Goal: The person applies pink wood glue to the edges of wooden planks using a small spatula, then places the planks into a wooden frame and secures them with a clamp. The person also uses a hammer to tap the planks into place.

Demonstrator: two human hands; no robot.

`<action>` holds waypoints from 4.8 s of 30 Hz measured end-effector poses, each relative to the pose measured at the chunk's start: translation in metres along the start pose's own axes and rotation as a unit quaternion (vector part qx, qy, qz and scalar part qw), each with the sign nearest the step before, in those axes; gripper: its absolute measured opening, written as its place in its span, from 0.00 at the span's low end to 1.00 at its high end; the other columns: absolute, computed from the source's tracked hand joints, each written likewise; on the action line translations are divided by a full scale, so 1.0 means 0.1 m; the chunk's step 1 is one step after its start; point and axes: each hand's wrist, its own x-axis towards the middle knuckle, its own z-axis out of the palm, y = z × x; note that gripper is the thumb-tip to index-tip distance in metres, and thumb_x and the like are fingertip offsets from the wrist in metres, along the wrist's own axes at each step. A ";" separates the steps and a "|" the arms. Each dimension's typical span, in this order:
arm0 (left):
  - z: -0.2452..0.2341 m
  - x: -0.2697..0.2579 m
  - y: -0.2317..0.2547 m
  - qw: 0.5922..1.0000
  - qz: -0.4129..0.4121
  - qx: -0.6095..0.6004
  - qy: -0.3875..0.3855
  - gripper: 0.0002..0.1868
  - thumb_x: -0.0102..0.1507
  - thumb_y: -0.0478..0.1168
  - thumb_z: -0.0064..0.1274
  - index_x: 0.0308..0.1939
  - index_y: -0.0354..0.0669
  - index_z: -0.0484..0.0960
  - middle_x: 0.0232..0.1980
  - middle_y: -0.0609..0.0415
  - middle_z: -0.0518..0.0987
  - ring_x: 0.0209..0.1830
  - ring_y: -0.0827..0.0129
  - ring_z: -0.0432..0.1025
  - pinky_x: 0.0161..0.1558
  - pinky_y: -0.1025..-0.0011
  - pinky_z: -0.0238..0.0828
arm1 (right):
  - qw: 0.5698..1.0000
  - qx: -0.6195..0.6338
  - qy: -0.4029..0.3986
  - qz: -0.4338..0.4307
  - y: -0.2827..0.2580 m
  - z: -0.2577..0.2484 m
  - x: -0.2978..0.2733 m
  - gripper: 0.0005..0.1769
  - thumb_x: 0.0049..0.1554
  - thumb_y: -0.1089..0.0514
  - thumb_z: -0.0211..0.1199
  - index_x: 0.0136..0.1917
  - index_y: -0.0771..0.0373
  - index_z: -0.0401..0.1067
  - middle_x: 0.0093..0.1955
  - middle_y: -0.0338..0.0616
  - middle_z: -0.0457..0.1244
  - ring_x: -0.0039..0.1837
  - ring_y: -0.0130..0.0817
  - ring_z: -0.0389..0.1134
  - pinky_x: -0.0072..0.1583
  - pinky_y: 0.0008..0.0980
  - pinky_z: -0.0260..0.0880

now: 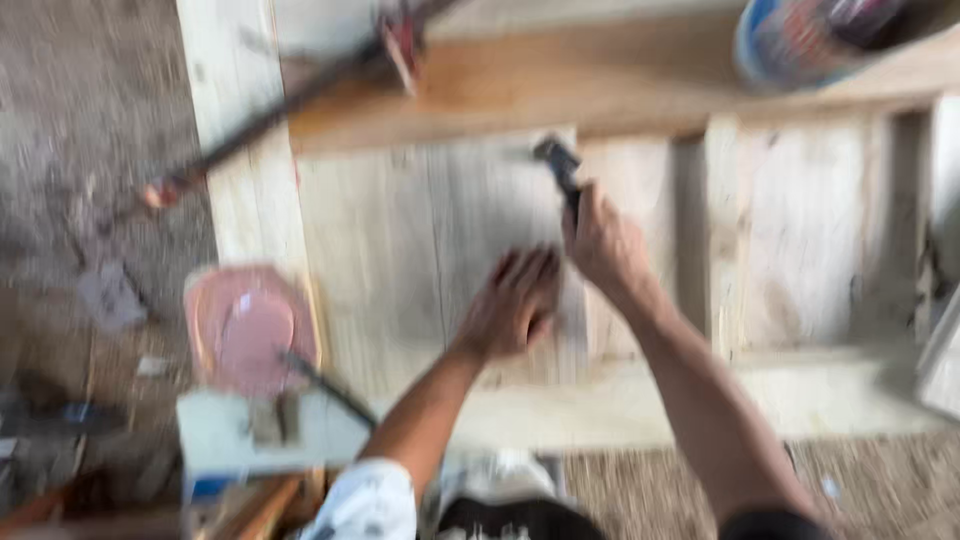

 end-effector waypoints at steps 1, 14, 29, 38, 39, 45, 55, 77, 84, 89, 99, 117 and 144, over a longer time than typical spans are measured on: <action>0.01 0.01 0.00 1.000 -0.004 -0.006 -0.001 0.44 0.61 0.52 0.52 0.76 0.36 0.56 0.81 0.41 0.55 0.82 0.51 0.48 0.79 0.51 0.36 | 1.000 0.018 0.018 -0.006 -0.02 -0.03 0.01 0.17 0.66 0.50 0.57 0.55 0.67 0.59 0.37 0.65 0.66 0.34 0.65 0.67 0.34 0.58 0.66; 0.30 -0.14 -0.06 0.998 0.021 0.057 0.029 0.41 0.70 0.55 0.40 0.81 0.39 0.48 0.85 0.47 0.46 0.85 0.58 0.41 0.82 0.49 0.32 | 0.979 0.152 0.018 0.136 -0.32 0.09 -2.77 0.15 0.67 0.57 0.54 0.61 0.72 0.59 0.35 0.54 0.66 0.23 0.32 0.60 0.23 0.32 0.61; 0.33 -0.14 -0.10 0.998 0.035 0.038 0.044 0.42 0.72 0.55 0.42 0.83 0.40 0.44 0.86 0.47 0.43 0.86 0.57 0.39 0.83 0.50 0.27 | 0.984 0.102 0.110 0.098 -0.40 0.38 -3.38 0.18 0.71 0.55 0.48 0.61 0.75 0.61 0.36 0.49 0.64 0.25 0.23 0.56 0.24 0.24 0.59; 0.32 -0.17 -0.07 0.996 0.043 0.055 0.053 0.41 0.73 0.53 0.41 0.83 0.39 0.44 0.87 0.47 0.43 0.87 0.58 0.38 0.84 0.51 0.28 | 0.970 0.060 0.000 0.236 -0.45 0.31 -3.37 0.20 0.66 0.51 0.54 0.55 0.73 0.63 0.34 0.51 0.64 0.22 0.28 0.57 0.21 0.30 0.59; 0.34 -0.15 -0.10 0.997 0.038 0.051 0.046 0.42 0.72 0.53 0.42 0.83 0.39 0.44 0.86 0.47 0.43 0.87 0.58 0.38 0.83 0.51 0.28 | 0.973 0.099 0.069 0.196 -0.45 0.31 -3.36 0.20 0.67 0.52 0.52 0.58 0.75 0.62 0.35 0.52 0.64 0.23 0.27 0.57 0.21 0.27 0.60; 0.28 -0.15 -0.07 0.999 0.029 0.026 0.023 0.42 0.72 0.54 0.43 0.83 0.38 0.44 0.86 0.46 0.43 0.87 0.57 0.37 0.83 0.50 0.28 | 0.979 0.027 -0.049 0.197 -0.45 0.41 -3.22 0.15 0.70 0.50 0.52 0.54 0.66 0.63 0.35 0.51 0.65 0.26 0.29 0.59 0.26 0.29 0.60; 0.33 -0.19 -0.10 0.999 0.033 0.015 0.040 0.43 0.70 0.52 0.44 0.83 0.38 0.45 0.86 0.46 0.44 0.87 0.56 0.39 0.84 0.50 0.29 | 0.985 -0.017 -0.038 0.169 -0.53 0.50 -3.23 0.19 0.68 0.52 0.54 0.59 0.73 0.60 0.33 0.52 0.65 0.22 0.30 0.58 0.20 0.31 0.57; 0.19 -0.09 -0.07 0.998 -0.040 0.013 0.041 0.49 0.65 0.57 0.46 0.79 0.29 0.46 0.84 0.37 0.46 0.85 0.51 0.40 0.82 0.54 0.31 | 0.998 0.016 0.030 0.051 -0.21 -0.04 -0.20 0.21 0.67 0.52 0.55 0.63 0.71 0.56 0.38 0.66 0.67 0.36 0.67 0.68 0.33 0.55 0.66; 0.20 -0.13 0.03 0.997 -0.057 -0.035 0.036 0.51 0.63 0.57 0.51 0.78 0.29 0.46 0.82 0.37 0.47 0.83 0.48 0.41 0.80 0.54 0.31 | 0.999 0.019 -0.008 -0.025 0.05 -0.11 -0.07 0.21 0.66 0.51 0.56 0.59 0.71 0.57 0.36 0.65 0.67 0.32 0.63 0.69 0.31 0.54 0.67; 0.16 -0.11 0.02 0.997 -0.060 -0.023 0.036 0.50 0.62 0.57 0.51 0.80 0.32 0.48 0.84 0.40 0.48 0.84 0.51 0.43 0.82 0.57 0.33 | 0.997 -0.024 -0.046 -0.065 0.07 -0.03 0.14 0.20 0.68 0.50 0.58 0.59 0.68 0.57 0.36 0.63 0.67 0.36 0.62 0.70 0.35 0.54 0.70; 0.10 -0.06 -0.03 0.996 -0.074 -0.024 0.030 0.50 0.61 0.57 0.52 0.78 0.32 0.50 0.83 0.39 0.48 0.83 0.49 0.43 0.80 0.53 0.33 | 0.992 0.063 0.007 -0.110 0.08 -0.01 0.31 0.27 0.67 0.51 0.56 0.68 0.74 0.53 0.37 0.65 0.66 0.35 0.64 0.69 0.35 0.55 0.70; 0.26 -0.09 -0.03 0.991 -0.061 -0.042 0.109 0.37 0.64 0.44 0.46 0.76 0.34 0.57 0.81 0.40 0.56 0.83 0.51 0.50 0.81 0.53 0.40 | 0.985 -0.019 -0.163 -0.051 0.10 -0.09 0.07 0.19 0.67 0.50 0.57 0.58 0.68 0.59 0.34 0.62 0.67 0.31 0.57 0.69 0.33 0.52 0.69; 0.51 -0.13 -0.10 0.981 -0.017 0.021 0.190 0.34 0.70 0.43 0.42 0.79 0.33 0.56 0.82 0.40 0.54 0.84 0.53 0.49 0.82 0.52 0.39 | 0.995 -0.030 -0.082 0.048 0.03 0.33 -3.11 0.18 0.64 0.51 0.57 0.51 0.70 0.62 0.30 0.57 0.65 0.26 0.48 0.66 0.25 0.43 0.65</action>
